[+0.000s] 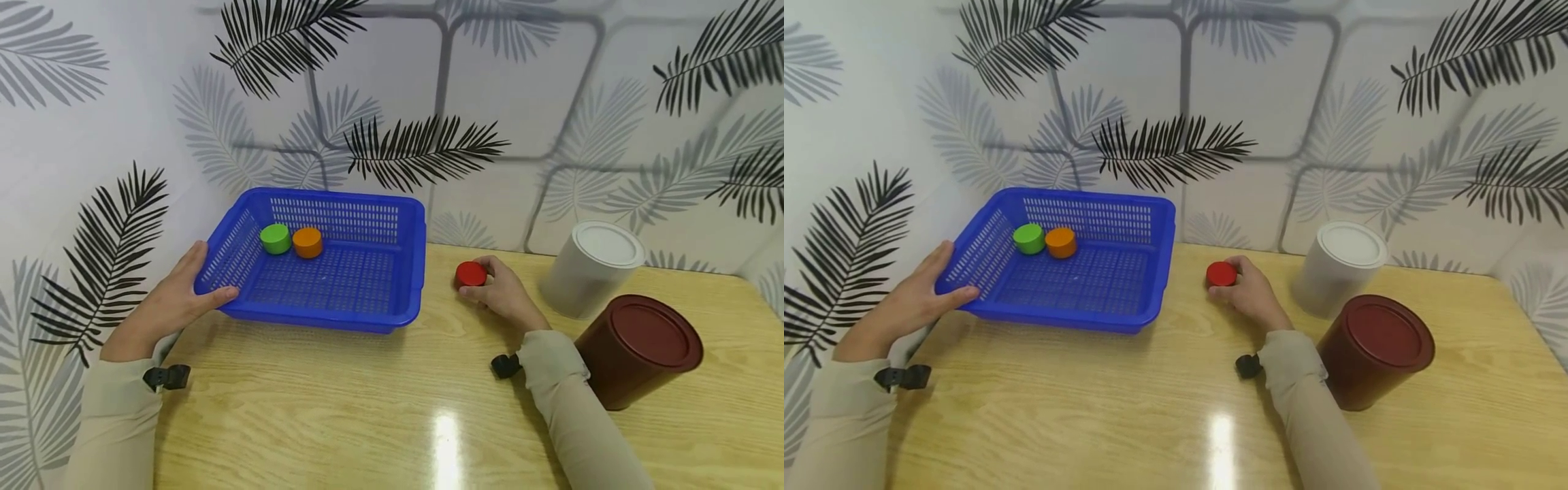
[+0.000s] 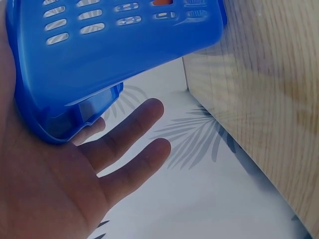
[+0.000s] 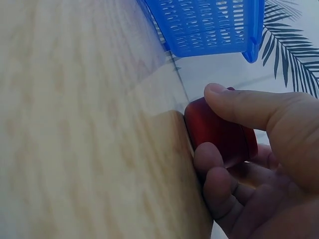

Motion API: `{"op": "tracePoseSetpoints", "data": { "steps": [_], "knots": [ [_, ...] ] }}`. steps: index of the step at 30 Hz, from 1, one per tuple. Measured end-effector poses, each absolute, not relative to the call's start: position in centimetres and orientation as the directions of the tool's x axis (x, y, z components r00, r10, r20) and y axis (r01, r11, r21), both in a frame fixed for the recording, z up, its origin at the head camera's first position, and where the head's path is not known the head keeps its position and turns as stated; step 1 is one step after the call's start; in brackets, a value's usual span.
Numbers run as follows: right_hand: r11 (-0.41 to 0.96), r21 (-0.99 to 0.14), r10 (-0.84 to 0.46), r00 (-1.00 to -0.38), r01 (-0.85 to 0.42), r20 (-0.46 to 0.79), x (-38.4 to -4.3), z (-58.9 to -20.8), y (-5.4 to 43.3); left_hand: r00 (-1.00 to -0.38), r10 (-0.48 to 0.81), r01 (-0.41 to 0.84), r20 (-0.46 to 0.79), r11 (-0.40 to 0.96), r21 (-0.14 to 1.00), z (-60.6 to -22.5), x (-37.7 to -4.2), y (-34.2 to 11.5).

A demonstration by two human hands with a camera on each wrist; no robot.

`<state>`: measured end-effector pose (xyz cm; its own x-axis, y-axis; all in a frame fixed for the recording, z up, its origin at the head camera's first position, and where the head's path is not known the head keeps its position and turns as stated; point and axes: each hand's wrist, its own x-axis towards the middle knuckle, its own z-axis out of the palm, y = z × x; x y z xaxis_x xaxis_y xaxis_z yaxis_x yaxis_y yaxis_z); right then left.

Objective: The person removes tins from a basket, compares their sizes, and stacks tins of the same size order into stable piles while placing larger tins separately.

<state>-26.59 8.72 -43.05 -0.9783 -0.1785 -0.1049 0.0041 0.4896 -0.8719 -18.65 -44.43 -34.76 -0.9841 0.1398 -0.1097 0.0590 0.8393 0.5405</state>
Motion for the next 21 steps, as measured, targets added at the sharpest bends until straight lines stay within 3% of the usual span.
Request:
{"op": "tracePoseSetpoints", "data": {
  "steps": [21],
  "knots": [
    [0.523, -0.852, -0.157, -0.981, 0.017, -0.116, -26.14, -42.45, 8.17, -0.983, 0.141, 0.056, -0.118, 0.839, 0.542, -34.7, -18.63, -44.51]
  ]
}}
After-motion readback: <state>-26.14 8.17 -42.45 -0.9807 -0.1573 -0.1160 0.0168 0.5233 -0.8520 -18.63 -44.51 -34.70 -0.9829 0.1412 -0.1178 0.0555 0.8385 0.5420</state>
